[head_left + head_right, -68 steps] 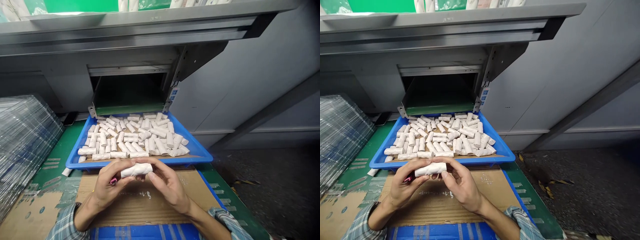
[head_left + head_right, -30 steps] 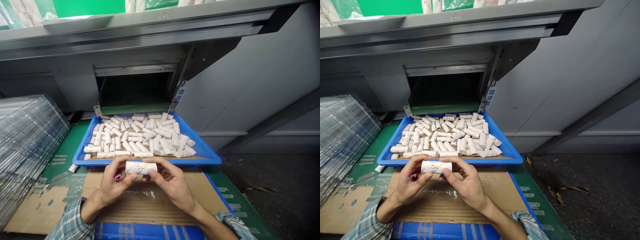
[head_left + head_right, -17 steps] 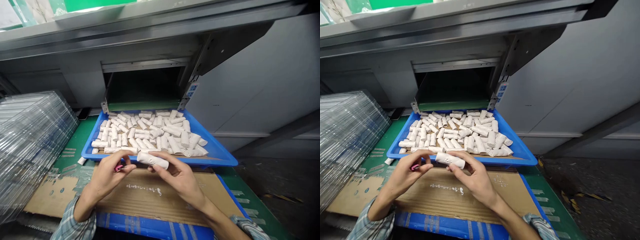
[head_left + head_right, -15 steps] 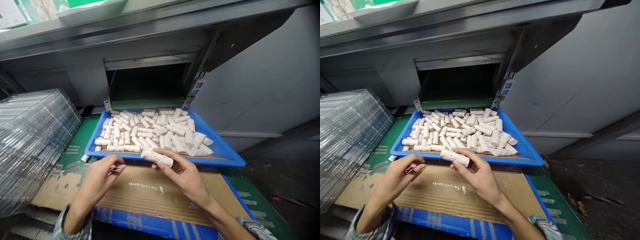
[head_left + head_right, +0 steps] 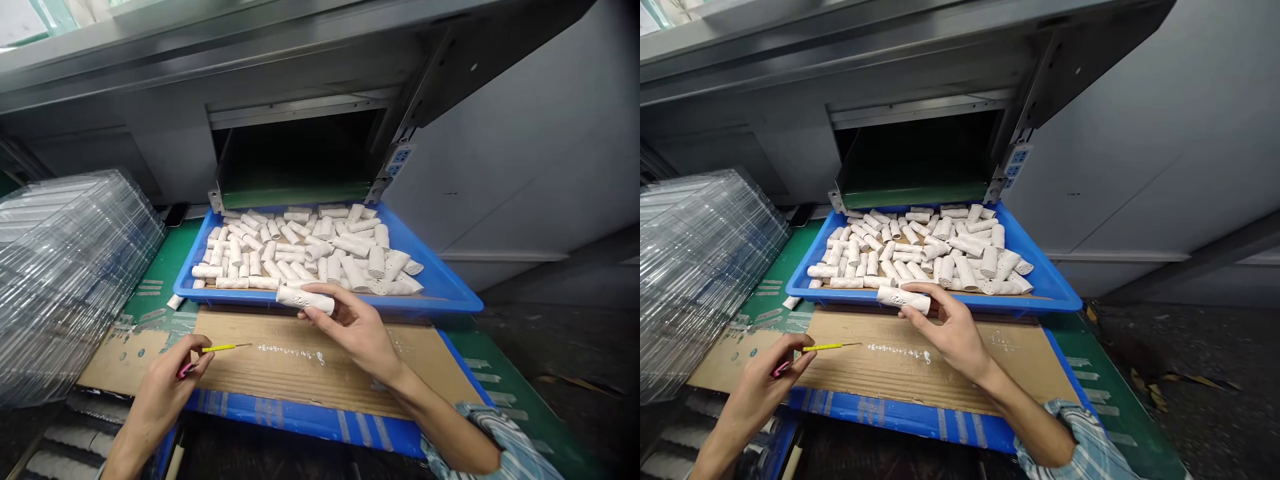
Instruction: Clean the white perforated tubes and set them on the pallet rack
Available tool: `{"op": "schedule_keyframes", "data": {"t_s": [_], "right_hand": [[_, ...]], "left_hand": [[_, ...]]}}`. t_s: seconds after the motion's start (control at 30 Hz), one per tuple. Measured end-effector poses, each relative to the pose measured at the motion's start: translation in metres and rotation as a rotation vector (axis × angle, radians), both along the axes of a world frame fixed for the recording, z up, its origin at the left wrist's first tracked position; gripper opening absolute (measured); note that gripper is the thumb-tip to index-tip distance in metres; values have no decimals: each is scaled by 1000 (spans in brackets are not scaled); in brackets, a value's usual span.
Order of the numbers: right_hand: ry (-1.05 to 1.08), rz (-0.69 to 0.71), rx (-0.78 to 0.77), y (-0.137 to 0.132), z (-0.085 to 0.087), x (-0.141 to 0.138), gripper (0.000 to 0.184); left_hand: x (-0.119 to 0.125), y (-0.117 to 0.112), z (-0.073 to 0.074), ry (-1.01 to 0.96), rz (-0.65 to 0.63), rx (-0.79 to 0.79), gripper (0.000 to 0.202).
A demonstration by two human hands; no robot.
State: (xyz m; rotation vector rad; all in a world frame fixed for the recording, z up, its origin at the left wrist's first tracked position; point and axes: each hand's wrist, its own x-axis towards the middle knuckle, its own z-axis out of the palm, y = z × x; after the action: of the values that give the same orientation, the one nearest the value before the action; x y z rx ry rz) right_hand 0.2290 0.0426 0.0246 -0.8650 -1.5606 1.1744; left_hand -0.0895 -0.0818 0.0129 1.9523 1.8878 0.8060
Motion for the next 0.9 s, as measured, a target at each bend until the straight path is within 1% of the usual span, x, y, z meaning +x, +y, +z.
{"op": "schedule_keyframes", "data": {"t_s": [0.03, 0.1, 0.17, 0.27, 0.3, 0.37, 0.43, 0.53, 0.6, 0.67, 0.73, 0.8, 0.9], "right_hand": [[-4, 8, -2, -1, 0, 0, 31], [-15, 23, 5, -2, 1, -1, 31], [-33, 23, 36, -3, 1, -2, 32], [-66, -4, 101, -3, 0, -2, 30], [-72, -7, 117, -4, 1, -1, 29], [-80, 3, 137, -5, 1, -1, 29], [-94, 17, 163, -7, 3, 0, 30], [-116, 9, 212, -12, 5, 1, 31], [-121, 3, 231, -14, 6, 2, 32], [-114, 7, 249, -16, 7, 2, 33], [-101, 11, 276, -16, 7, 1, 35], [-98, 3, 285, -17, 7, 1, 35], [-117, -21, 252, -17, 7, 2, 31]], "left_hand": [[3, 0, 4, -11, -17, 24, 22], [11, 5, 7, -40, -62, 57, 20], [22, 14, 6, -57, -111, 70, 20], [37, 29, 2, -29, -202, 98, 18], [41, 32, 2, -12, -240, 125, 17], [47, 34, 4, 0, -273, 231, 16], [52, 29, 9, -18, -263, 380, 15], [65, 13, 19, -42, -215, 607, 21], [76, 5, 24, -32, -191, 713, 23], [86, 3, 28, -3, -196, 755, 22], [92, 5, 30, 22, -214, 743, 21], [95, 8, 30, 33, -224, 726, 20], [96, 10, 29, 21, -221, 755, 21]]}}
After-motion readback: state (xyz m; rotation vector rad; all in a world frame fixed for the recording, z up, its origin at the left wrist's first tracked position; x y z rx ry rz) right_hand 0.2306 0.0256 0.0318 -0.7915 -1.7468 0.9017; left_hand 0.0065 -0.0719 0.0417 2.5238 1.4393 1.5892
